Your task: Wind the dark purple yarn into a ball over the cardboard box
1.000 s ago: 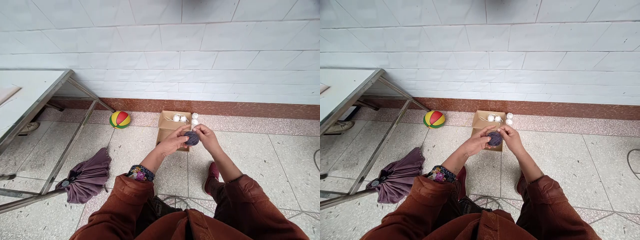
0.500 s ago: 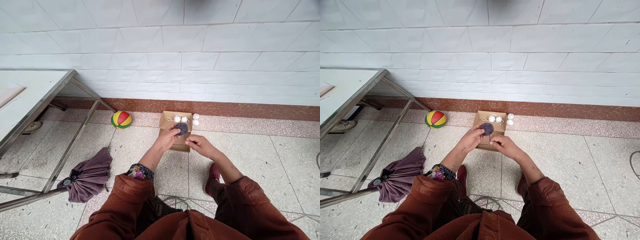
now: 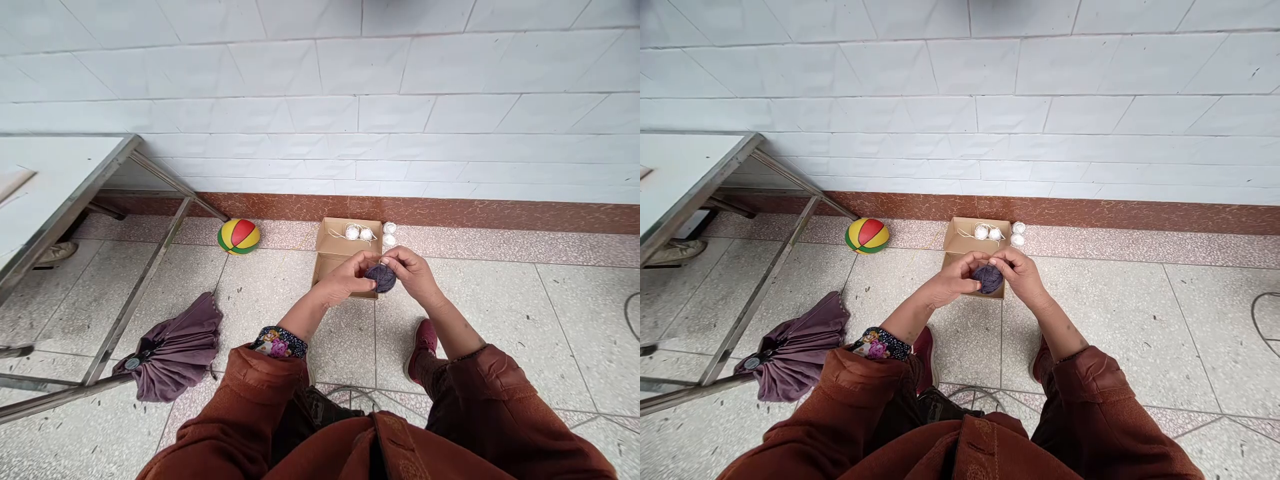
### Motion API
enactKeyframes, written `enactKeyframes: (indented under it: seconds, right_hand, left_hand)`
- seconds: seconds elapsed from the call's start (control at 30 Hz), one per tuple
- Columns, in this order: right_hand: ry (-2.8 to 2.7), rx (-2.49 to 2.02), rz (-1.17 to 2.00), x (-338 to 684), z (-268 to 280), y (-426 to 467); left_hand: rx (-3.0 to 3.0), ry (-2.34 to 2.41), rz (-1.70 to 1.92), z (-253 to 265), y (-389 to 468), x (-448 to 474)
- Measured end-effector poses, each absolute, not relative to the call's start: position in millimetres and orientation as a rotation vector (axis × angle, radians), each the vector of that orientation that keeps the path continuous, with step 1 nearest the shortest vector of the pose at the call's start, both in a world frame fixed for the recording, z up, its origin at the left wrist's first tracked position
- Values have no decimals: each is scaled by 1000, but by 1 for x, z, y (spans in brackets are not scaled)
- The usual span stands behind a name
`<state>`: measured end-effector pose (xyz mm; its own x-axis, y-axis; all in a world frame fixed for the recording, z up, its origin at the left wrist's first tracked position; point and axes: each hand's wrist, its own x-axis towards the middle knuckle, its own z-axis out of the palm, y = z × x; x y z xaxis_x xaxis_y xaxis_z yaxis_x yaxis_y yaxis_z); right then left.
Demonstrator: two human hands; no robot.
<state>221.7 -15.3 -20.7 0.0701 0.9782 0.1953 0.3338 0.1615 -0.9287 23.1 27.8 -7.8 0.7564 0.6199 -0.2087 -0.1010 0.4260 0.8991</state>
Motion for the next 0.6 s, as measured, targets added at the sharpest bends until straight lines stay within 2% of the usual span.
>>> enactKeyframes:
  seconds: [0.17, 0.3, 0.43, 0.6]
  right_hand:
    - [-1549, -1398, 870, 219, -34, -15]
    - [-1805, -1272, 921, 210, -31, -20]
    - [-1936, -1098, 1010, 206, -17, -26]
    - [-1698, -1131, 934, 216, -7, -26]
  left_hand:
    - [791, 605, 681, -10, 32, 25]
    - [763, 773, 791, -11, 36, 26]
    - [1055, 988, 816, -13, 40, 27]
    - [1375, 1028, 619, -16, 36, 27]
